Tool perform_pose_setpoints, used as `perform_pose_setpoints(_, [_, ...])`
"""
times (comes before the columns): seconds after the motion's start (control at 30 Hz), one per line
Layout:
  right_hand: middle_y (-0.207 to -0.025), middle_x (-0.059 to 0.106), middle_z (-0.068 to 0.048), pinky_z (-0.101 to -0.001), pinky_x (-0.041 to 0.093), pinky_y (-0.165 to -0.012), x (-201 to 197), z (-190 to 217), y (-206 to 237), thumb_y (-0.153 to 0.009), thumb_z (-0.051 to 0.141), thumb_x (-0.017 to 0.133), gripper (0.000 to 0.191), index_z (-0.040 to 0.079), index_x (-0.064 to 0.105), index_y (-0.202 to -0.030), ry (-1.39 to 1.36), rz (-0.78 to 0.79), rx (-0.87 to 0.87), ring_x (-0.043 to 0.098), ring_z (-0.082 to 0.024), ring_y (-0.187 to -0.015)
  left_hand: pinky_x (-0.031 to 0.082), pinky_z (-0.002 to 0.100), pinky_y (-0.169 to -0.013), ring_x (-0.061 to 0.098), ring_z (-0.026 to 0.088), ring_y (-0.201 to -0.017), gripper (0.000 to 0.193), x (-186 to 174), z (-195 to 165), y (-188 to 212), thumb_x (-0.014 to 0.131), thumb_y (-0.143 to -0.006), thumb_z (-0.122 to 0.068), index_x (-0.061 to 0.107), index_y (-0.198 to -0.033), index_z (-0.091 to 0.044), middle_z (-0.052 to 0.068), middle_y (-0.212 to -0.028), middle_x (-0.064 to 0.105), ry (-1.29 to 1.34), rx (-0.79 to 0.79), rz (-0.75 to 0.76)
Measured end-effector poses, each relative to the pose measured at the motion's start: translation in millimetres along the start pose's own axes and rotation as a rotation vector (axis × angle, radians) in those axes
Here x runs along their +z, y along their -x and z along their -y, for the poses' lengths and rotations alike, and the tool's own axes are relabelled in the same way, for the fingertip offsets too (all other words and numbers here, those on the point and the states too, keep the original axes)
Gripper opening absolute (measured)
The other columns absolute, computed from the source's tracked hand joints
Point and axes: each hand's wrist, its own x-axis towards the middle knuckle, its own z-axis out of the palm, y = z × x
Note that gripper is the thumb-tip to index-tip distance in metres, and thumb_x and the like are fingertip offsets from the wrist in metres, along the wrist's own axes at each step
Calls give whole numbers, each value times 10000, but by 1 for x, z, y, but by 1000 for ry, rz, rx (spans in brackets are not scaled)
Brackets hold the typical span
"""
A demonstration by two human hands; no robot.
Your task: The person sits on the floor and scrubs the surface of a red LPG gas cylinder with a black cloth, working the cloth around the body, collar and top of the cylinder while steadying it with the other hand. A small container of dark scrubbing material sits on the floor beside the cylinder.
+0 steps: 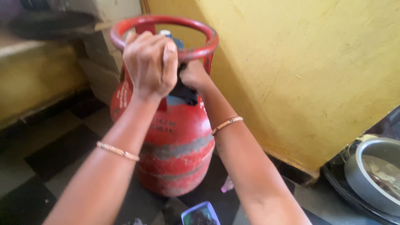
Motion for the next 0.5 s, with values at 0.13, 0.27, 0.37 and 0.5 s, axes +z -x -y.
perform_pose_setpoints(0.13, [-1160, 732, -206, -417, 561, -907, 7, -2, 0, -861, 64, 700, 347, 42, 658, -1205, -239, 13, 27, 686, -337, -1111, 390, 441, -803, 580, 305, -795, 344, -3, 3, -2, 466, -1057, -237, 651, -821, -68, 93, -830, 646, 7, 53, 4])
perform_pose_setpoints(0.27, [-1200, 702, -174, -398, 490, -967, 11, 0, 15, -940, 51, 565, 327, 68, 642, -1257, 127, -221, 108, 641, -329, -1187, 394, 447, -800, 584, 318, -799, 353, -5, 5, -4, 468, -1051, -244, 635, -792, -74, 100, -814, 638, 7, 48, 35])
perform_pose_setpoints(0.37, [-1210, 718, -171, -417, 485, -1025, 7, 5, 23, -871, -51, 495, 438, 86, 713, -1226, 289, -290, -27, 628, -364, -1212, 398, 447, -800, 574, 316, -788, 353, -7, 7, -4, 461, -1050, -255, 634, -800, -74, 100, -809, 632, 18, 54, 44])
perform_pose_setpoints(0.5, [-1256, 729, -133, -401, 484, -1060, 1, 10, 52, -823, -91, 492, 509, 94, 722, -1238, 368, -348, -229, 606, -340, -1150, 390, 444, -812, 582, 307, -816, 353, -5, 6, -2, 446, -1074, -256, 640, -833, -86, 94, -842, 641, 28, 48, 19])
